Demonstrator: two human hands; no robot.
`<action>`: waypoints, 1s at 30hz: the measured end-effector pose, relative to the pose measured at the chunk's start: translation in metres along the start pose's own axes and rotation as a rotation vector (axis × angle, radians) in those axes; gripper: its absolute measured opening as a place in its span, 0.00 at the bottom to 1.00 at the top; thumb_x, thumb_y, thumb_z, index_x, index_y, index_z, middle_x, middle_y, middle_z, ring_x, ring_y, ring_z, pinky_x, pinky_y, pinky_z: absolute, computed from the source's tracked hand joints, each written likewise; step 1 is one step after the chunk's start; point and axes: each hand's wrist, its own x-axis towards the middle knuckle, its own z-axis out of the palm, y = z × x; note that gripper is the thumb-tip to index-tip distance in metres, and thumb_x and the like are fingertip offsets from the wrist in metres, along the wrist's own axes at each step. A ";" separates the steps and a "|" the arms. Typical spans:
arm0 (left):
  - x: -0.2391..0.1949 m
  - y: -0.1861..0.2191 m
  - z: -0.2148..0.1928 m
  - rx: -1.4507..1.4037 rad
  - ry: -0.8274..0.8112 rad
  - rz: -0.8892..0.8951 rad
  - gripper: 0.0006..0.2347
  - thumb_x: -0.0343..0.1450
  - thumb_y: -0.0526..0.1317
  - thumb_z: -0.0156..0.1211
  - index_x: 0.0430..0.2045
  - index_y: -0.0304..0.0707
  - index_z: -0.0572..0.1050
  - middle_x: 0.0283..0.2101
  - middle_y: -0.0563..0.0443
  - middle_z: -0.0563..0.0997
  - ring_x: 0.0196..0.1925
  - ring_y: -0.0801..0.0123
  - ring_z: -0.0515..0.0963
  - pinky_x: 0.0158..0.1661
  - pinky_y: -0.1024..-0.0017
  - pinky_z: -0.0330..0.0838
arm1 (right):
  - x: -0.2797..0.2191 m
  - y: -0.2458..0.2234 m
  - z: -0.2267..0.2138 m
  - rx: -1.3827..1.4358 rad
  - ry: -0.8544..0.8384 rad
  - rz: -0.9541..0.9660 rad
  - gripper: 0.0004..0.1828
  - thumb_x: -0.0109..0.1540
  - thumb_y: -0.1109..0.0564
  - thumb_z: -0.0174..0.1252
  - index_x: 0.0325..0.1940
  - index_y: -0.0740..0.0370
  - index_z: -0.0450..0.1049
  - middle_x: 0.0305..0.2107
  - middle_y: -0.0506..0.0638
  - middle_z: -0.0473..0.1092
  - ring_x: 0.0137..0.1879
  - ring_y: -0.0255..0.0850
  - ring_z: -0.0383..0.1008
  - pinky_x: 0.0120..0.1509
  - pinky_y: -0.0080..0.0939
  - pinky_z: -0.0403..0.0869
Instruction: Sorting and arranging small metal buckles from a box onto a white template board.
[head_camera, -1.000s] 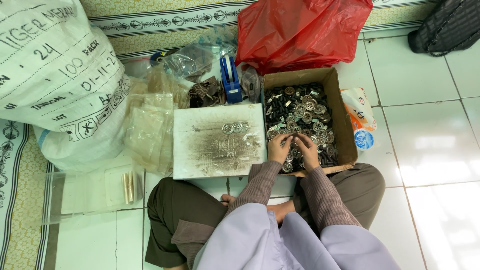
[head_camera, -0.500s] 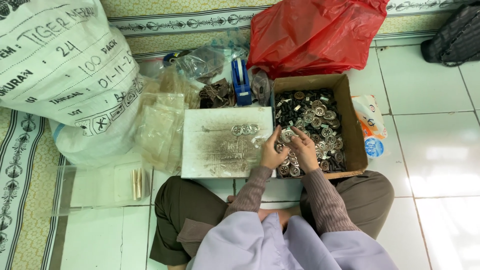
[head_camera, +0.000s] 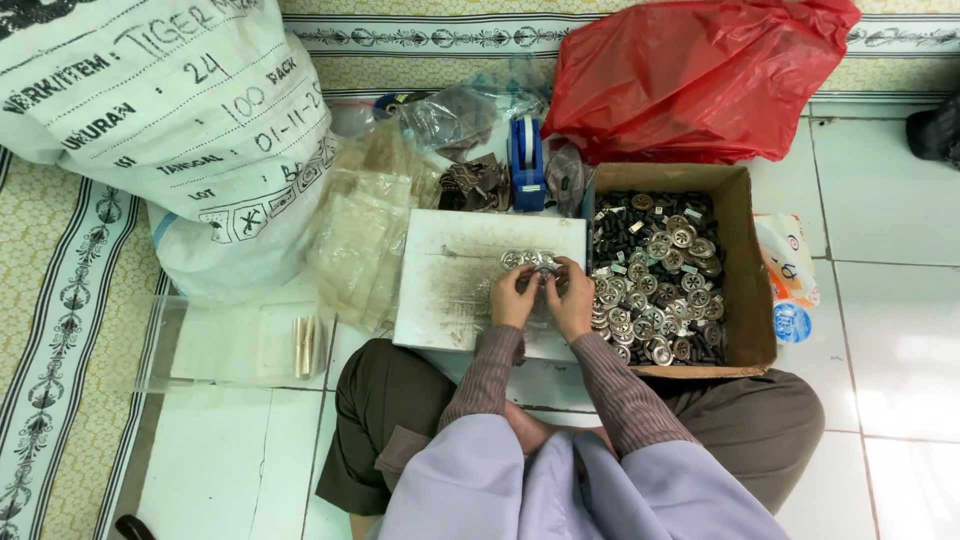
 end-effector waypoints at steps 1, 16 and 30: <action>-0.002 -0.003 0.002 -0.001 0.003 -0.002 0.08 0.72 0.40 0.66 0.42 0.41 0.82 0.38 0.48 0.85 0.44 0.59 0.84 0.46 0.63 0.78 | -0.004 0.009 0.006 0.000 -0.003 -0.002 0.17 0.62 0.62 0.62 0.55 0.59 0.74 0.33 0.52 0.76 0.40 0.47 0.79 0.54 0.48 0.71; -0.009 -0.005 0.008 0.504 0.184 0.327 0.18 0.72 0.39 0.54 0.58 0.47 0.71 0.63 0.39 0.70 0.67 0.45 0.68 0.62 0.41 0.60 | -0.004 0.008 0.010 -0.364 0.072 -0.189 0.22 0.61 0.56 0.63 0.60 0.52 0.70 0.43 0.51 0.69 0.46 0.50 0.74 0.53 0.50 0.72; -0.012 -0.020 0.019 0.657 -0.041 0.255 0.15 0.78 0.45 0.46 0.60 0.51 0.69 0.70 0.41 0.66 0.74 0.50 0.62 0.69 0.41 0.52 | -0.011 0.022 0.018 -0.291 0.015 -0.217 0.10 0.60 0.57 0.60 0.46 0.56 0.78 0.48 0.52 0.74 0.61 0.50 0.73 0.69 0.53 0.66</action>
